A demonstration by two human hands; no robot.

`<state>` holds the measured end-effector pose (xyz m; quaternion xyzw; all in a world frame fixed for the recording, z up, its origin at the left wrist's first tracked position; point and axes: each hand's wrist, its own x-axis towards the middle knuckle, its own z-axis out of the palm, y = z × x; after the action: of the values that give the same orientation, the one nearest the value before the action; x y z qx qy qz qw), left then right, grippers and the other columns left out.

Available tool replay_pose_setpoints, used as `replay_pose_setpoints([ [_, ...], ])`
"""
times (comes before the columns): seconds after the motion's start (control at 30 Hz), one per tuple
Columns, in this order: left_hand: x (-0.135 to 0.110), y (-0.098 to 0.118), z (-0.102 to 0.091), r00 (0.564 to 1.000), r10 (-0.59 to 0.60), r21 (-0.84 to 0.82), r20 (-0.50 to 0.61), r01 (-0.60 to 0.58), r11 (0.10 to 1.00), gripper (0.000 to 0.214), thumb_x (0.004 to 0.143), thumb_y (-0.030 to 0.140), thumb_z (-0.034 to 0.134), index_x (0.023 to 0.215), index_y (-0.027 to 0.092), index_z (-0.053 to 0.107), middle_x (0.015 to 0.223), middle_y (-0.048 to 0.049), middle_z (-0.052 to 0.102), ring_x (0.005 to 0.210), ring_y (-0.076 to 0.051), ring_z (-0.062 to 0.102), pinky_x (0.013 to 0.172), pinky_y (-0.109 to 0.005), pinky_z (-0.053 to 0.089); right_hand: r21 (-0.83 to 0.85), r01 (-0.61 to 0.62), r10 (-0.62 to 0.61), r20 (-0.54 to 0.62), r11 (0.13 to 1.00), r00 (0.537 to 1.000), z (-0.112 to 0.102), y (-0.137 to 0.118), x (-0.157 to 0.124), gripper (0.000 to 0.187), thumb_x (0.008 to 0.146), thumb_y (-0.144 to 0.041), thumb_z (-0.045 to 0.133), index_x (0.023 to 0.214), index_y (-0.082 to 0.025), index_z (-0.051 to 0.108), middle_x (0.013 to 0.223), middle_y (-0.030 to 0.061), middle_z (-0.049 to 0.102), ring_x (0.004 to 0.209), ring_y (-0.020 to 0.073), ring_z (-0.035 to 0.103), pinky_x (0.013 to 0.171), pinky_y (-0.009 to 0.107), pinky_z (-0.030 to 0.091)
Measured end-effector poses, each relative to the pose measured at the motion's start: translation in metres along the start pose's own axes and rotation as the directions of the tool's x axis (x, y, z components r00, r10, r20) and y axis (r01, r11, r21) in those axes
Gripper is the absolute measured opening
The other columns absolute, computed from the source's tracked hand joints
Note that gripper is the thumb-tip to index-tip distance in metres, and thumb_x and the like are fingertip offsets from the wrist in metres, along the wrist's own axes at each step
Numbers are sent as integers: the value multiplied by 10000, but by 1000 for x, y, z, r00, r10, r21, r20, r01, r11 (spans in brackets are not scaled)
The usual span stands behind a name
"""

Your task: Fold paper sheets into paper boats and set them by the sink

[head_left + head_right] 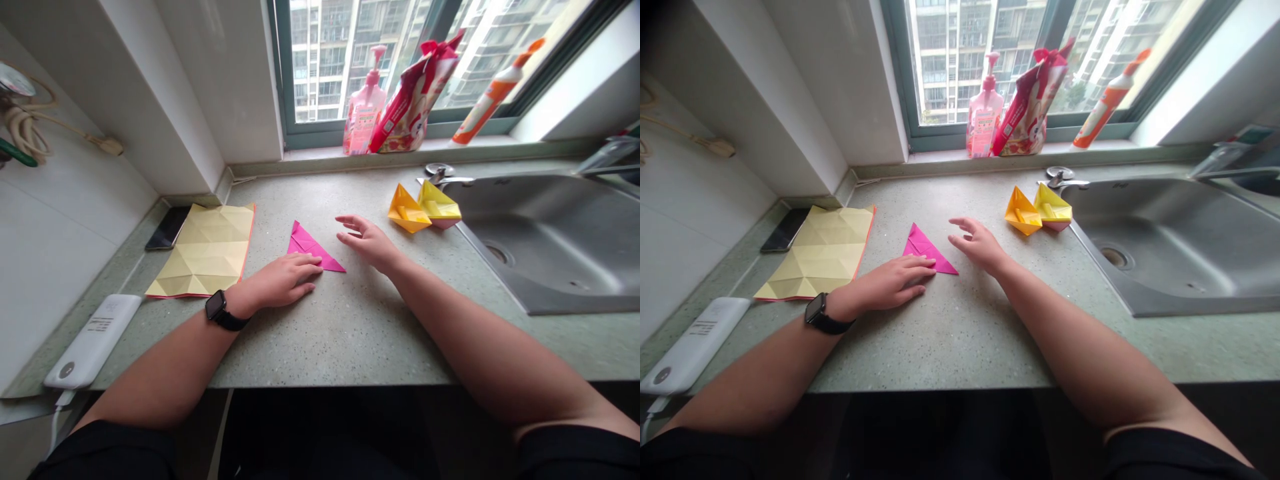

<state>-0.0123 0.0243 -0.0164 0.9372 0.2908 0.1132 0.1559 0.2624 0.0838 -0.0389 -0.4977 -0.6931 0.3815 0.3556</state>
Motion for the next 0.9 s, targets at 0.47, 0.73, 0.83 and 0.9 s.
replay_pose_setpoints([
  [0.47, -1, -9, -3, 958, -181, 192, -223, 225, 955, 209, 994, 352, 752, 1134, 199, 727, 1335, -137, 713, 1199, -331, 687, 1037, -514, 585, 402, -273, 243, 125, 874, 962, 3, -7, -1, 275, 961, -357, 721, 1221, -268, 704, 1303, 108, 705, 1244, 295, 699, 1077, 551, 654],
  [0.73, 1, -12, 0, 972, -180, 128, -150, 200, 971, 123, 1001, 290, 725, 1083, 199, 708, 1253, -116, 713, 1152, -294, 678, 1033, -473, 591, 452, -310, 251, 188, 836, 950, 7, -15, -5, 271, 947, -352, 735, 1202, -262, 716, 1235, 113, 720, 1252, 297, 695, 1077, 533, 661],
  [0.83, 1, -11, 2, 973, -175, 123, -152, 194, 973, 110, 1011, 273, 699, 1091, 198, 709, 1236, -115, 714, 1149, -289, 677, 1037, -471, 590, 471, -316, 257, 187, 823, 948, 9, -16, -6, 255, 935, -344, 741, 1172, -253, 719, 1252, 113, 711, 1259, 293, 689, 1085, 528, 656],
  [0.9, 1, -12, 2, 972, -174, 122, -156, 193, 974, 110, 1016, 273, 693, 1096, 199, 709, 1239, -114, 713, 1152, -288, 677, 1036, -470, 591, 482, -313, 255, 184, 819, 949, 9, -15, -6, 249, 928, -344, 748, 1157, -251, 719, 1268, 112, 705, 1259, 291, 686, 1082, 532, 656],
])
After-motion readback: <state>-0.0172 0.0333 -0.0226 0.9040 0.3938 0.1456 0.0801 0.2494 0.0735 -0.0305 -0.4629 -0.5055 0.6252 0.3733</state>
